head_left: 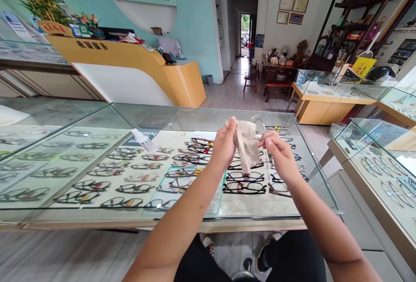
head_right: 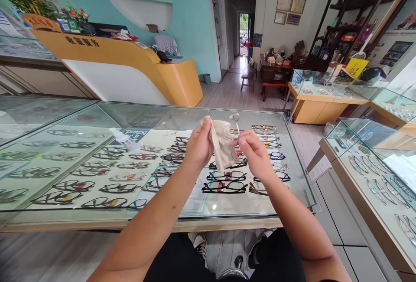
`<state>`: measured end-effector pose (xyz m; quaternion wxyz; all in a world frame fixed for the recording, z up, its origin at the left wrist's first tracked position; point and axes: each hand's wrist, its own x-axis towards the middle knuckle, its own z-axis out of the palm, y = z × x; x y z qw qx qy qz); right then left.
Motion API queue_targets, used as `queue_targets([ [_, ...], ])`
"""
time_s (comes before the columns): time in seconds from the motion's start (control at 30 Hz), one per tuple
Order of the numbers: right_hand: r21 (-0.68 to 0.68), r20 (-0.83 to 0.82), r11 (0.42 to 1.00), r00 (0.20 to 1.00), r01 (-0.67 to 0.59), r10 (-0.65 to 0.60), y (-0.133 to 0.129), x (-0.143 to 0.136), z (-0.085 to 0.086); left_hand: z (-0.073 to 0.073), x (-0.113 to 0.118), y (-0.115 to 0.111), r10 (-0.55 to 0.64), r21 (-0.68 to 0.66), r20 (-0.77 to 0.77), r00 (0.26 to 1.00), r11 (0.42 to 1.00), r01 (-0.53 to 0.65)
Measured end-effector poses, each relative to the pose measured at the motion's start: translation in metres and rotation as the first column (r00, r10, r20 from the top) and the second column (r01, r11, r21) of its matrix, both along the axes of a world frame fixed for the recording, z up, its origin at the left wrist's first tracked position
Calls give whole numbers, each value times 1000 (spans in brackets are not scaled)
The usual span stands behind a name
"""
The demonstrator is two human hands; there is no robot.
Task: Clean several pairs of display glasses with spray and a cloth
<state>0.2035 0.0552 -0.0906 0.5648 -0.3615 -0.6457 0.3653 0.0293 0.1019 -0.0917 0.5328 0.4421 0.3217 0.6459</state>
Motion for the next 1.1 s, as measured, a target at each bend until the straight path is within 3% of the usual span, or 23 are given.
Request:
queue_targets([
  [0.13, -29, -141, 999, 990, 22, -26, 11, 9, -2, 7, -12, 10, 26, -18, -41, 999, 999, -27],
  [0.23, -66, -167, 997, 985, -45, 34, 16, 10, 0, 7, -16, 14, 82, 98, -96, 992, 993, -73],
  [0.33, -74, -131, 996, 991, -44, 34, 13, 10, 13, 9, -18, 9, 165, 228, -245, 955, 968, -108],
  [0.4, -72, -62, 997, 998, -34, 30, 8, 14, 31, 17, -20, 1, 241, 317, -373, 896, 941, -121],
  [0.47, -46, 41, 996, 996, -73, 75, 1, 21, 55, 31, -22, -6, 358, 472, -460, 813, 874, -118],
  [0.53, 17, 150, 992, 981, -129, 125, -5, 29, 83, 51, -22, -12, 486, 654, -464, 741, 752, -83],
  [0.63, 102, 287, 981, 949, -165, 129, -8, 37, 122, 85, -16, -17, 572, 812, -398, 717, 584, -16],
  [0.77, 177, 395, 965, 912, -194, 111, -10, 40, 152, 113, -5, -20, 619, 856, -333, 711, 514, -46],
  [0.83, 248, 425, 959, 905, -136, 19, -15, 39, 156, 119, -3, -20, 661, 877, -290, 692, 473, -85],
  [0.9, 363, 398, 931, 900, 20, -175, -22, 38, 154, 121, -3, -20, 720, 904, -215, 660, 403, -144],
  [1.0, 543, 278, 796, 838, 266, -470, -35, 35, 143, 120, -6, -23, 798, 920, -59, 599, 277, -278],
  [1.1, 649, 223, 692, 791, 316, -570, -44, 32, 134, 116, -11, -30, 826, 902, 13, 564, 234, -363],
])
